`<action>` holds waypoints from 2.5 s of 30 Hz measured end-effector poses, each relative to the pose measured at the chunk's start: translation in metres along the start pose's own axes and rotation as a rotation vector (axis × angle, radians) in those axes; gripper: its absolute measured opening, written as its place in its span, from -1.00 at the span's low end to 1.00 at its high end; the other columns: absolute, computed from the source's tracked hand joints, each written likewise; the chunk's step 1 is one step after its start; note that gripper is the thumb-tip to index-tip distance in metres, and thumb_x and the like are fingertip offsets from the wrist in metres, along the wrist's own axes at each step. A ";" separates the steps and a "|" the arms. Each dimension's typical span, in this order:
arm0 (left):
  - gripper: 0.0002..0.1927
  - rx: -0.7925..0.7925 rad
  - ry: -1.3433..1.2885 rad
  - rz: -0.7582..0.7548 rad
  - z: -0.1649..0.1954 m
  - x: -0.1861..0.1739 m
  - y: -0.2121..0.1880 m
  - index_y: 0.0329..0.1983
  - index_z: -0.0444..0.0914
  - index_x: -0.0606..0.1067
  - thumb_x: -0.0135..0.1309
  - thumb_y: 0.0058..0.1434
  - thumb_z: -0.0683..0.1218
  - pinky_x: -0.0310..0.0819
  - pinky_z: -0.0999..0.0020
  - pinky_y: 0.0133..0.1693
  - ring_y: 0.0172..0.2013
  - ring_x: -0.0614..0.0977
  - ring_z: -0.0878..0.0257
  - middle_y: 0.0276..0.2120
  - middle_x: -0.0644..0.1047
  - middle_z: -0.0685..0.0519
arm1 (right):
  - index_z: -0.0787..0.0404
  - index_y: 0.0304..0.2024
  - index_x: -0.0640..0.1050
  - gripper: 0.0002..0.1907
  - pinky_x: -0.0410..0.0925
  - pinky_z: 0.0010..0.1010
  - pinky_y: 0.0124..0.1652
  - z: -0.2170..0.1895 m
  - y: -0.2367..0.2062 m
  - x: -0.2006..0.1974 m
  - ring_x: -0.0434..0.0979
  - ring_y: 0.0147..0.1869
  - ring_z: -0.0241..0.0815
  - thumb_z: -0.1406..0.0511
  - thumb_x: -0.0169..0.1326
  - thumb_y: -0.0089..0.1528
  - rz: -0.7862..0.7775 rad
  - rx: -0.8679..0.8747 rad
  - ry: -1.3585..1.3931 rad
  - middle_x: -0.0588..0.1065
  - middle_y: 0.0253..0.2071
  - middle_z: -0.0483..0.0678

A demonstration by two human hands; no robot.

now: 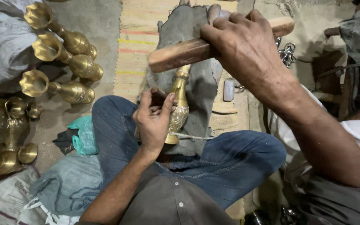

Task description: The person sits cross-legged on the floor holding a chisel against an engraved brass vase resting on a lap cushion and repeatedly strikes the chisel with a wooden mallet, repositioning the chisel around the vase's decorated surface to work the metal.

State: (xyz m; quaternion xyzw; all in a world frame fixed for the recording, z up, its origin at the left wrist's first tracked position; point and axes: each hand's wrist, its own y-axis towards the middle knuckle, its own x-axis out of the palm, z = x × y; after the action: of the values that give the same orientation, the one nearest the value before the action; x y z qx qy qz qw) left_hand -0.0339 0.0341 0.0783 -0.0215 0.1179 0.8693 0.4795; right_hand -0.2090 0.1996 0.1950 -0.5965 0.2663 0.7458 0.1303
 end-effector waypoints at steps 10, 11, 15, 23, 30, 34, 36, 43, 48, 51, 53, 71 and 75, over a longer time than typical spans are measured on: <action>-0.72 0.113 0.112 0.034 -0.004 0.000 -0.001 -0.18 -0.39 0.48 0.35 0.29 -0.15 0.53 0.38 -0.31 -0.39 0.57 0.35 -0.39 0.58 0.02 | 0.10 0.03 0.55 -0.71 0.31 0.03 0.10 -0.019 0.008 -0.034 0.60 -0.07 -0.07 0.30 0.19 0.25 -0.031 -0.105 -0.002 0.57 -0.18 -0.05; -0.74 0.127 0.101 0.044 -0.004 0.000 -0.002 -0.17 -0.38 0.49 0.34 0.28 -0.15 0.53 0.37 -0.30 -0.38 0.58 0.33 -0.37 0.59 0.02 | 0.09 0.02 0.55 -0.71 0.31 0.04 0.10 -0.023 0.007 -0.034 0.61 -0.05 -0.07 0.32 0.19 0.24 -0.029 -0.117 -0.028 0.57 -0.20 -0.06; -0.75 0.108 0.112 0.040 -0.006 0.001 0.000 -0.19 -0.37 0.50 0.34 0.26 -0.15 0.51 0.34 -0.28 -0.39 0.60 0.29 -0.38 0.60 0.01 | 0.13 0.09 0.51 -0.67 0.30 0.06 0.14 -0.030 0.000 -0.036 0.61 0.00 -0.03 0.37 0.17 0.26 -0.008 -0.112 0.008 0.57 -0.17 -0.04; -0.76 0.209 0.185 0.000 -0.010 0.002 0.001 -0.16 -0.35 0.50 0.35 0.27 -0.18 0.53 0.31 -0.29 -0.39 0.63 0.23 -0.37 0.60 -0.02 | 0.16 0.10 0.46 -0.66 0.34 0.04 0.08 -0.027 -0.001 -0.040 0.61 0.01 0.00 0.30 0.19 0.30 -0.123 -0.024 0.050 0.57 -0.12 0.01; -0.75 0.084 0.115 -0.092 -0.005 0.002 0.006 -0.07 -0.34 0.50 0.28 0.25 -0.22 0.64 0.34 -0.26 -0.34 0.73 0.30 -0.34 0.67 0.04 | 0.16 -0.01 0.45 -0.72 0.40 0.04 0.01 -0.018 -0.014 -0.038 0.60 -0.05 0.00 0.33 0.21 0.27 -0.144 -0.007 -0.011 0.54 -0.23 0.00; -0.76 0.075 0.160 -0.096 0.001 0.004 0.008 -0.12 -0.36 0.50 0.32 0.23 -0.22 0.61 0.33 -0.26 -0.37 0.71 0.28 -0.35 0.67 0.01 | 0.26 -0.03 0.41 -0.65 0.34 0.07 -0.06 -0.014 -0.017 -0.034 0.57 -0.04 0.15 0.30 0.23 0.23 -0.146 0.085 0.277 0.52 -0.19 0.08; -0.71 0.020 0.125 -0.108 0.003 0.005 0.009 -0.04 -0.35 0.50 0.28 0.20 -0.22 0.65 0.38 -0.27 -0.35 0.74 0.31 -0.33 0.68 0.03 | 0.15 -0.02 0.44 -0.70 0.38 0.02 -0.01 -0.015 -0.020 -0.032 0.60 -0.07 0.00 0.33 0.22 0.24 -0.102 0.009 -0.042 0.54 -0.24 -0.02; -0.70 0.085 0.150 -0.165 0.010 0.007 0.009 -0.02 -0.36 0.51 0.31 0.22 -0.24 0.64 0.35 -0.23 -0.28 0.75 0.29 -0.28 0.69 0.00 | 0.09 -0.03 0.46 -0.73 0.40 -0.04 0.07 -0.008 -0.032 -0.028 0.63 -0.10 -0.09 0.36 0.21 0.26 -0.088 -0.025 -0.181 0.54 -0.25 -0.09; -0.61 0.134 0.202 -0.198 0.011 0.007 0.014 0.05 -0.36 0.51 0.31 0.17 -0.22 0.62 0.30 -0.22 -0.27 0.74 0.21 -0.26 0.68 -0.05 | 0.15 -0.08 0.45 -0.80 0.42 -0.01 -0.09 -0.001 -0.042 -0.020 0.62 -0.12 -0.02 0.32 0.20 0.34 -0.117 0.043 0.028 0.55 -0.26 -0.03; -0.59 0.138 0.256 -0.217 0.011 0.010 0.019 0.06 -0.33 0.52 0.35 0.17 -0.19 0.62 0.29 -0.21 -0.27 0.75 0.20 -0.25 0.68 -0.05 | 0.18 -0.05 0.45 -0.74 0.43 -0.02 -0.12 0.006 -0.048 -0.013 0.62 -0.11 -0.01 0.29 0.21 0.28 -0.023 0.045 0.105 0.57 -0.23 0.00; -0.61 0.072 0.264 -0.252 0.012 0.011 0.021 0.06 -0.31 0.53 0.35 0.19 -0.16 0.63 0.31 -0.24 -0.29 0.75 0.22 -0.27 0.69 -0.03 | 0.20 -0.05 0.46 -0.72 0.43 -0.02 -0.15 0.009 -0.052 -0.006 0.62 -0.17 -0.01 0.26 0.22 0.28 -0.038 0.066 0.152 0.57 -0.25 0.02; -0.65 0.106 0.240 -0.435 0.019 0.018 0.033 -0.01 -0.33 0.52 0.32 0.26 -0.06 0.55 0.39 -0.41 -0.46 0.70 0.33 -0.48 0.63 0.02 | 0.24 -0.13 0.44 -0.77 0.43 -0.07 -0.29 0.024 -0.082 0.019 0.62 -0.29 0.05 0.33 0.25 0.30 -0.096 0.240 0.351 0.54 -0.39 0.05; -0.65 0.082 0.241 -0.461 0.019 0.021 0.037 -0.05 -0.33 0.52 0.35 0.26 -0.04 0.56 0.41 -0.40 -0.45 0.69 0.37 -0.48 0.63 0.03 | 0.22 -0.11 0.45 -0.73 0.41 -0.02 -0.26 0.024 -0.089 0.024 0.62 -0.28 0.05 0.33 0.26 0.24 -0.075 0.244 0.316 0.54 -0.40 0.03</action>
State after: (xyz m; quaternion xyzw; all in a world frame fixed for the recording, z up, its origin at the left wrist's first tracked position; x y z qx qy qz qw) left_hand -0.0745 0.0369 0.1002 -0.1320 0.2014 0.7226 0.6479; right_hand -0.1891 0.2832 0.1540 -0.6955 0.3497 0.5996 0.1859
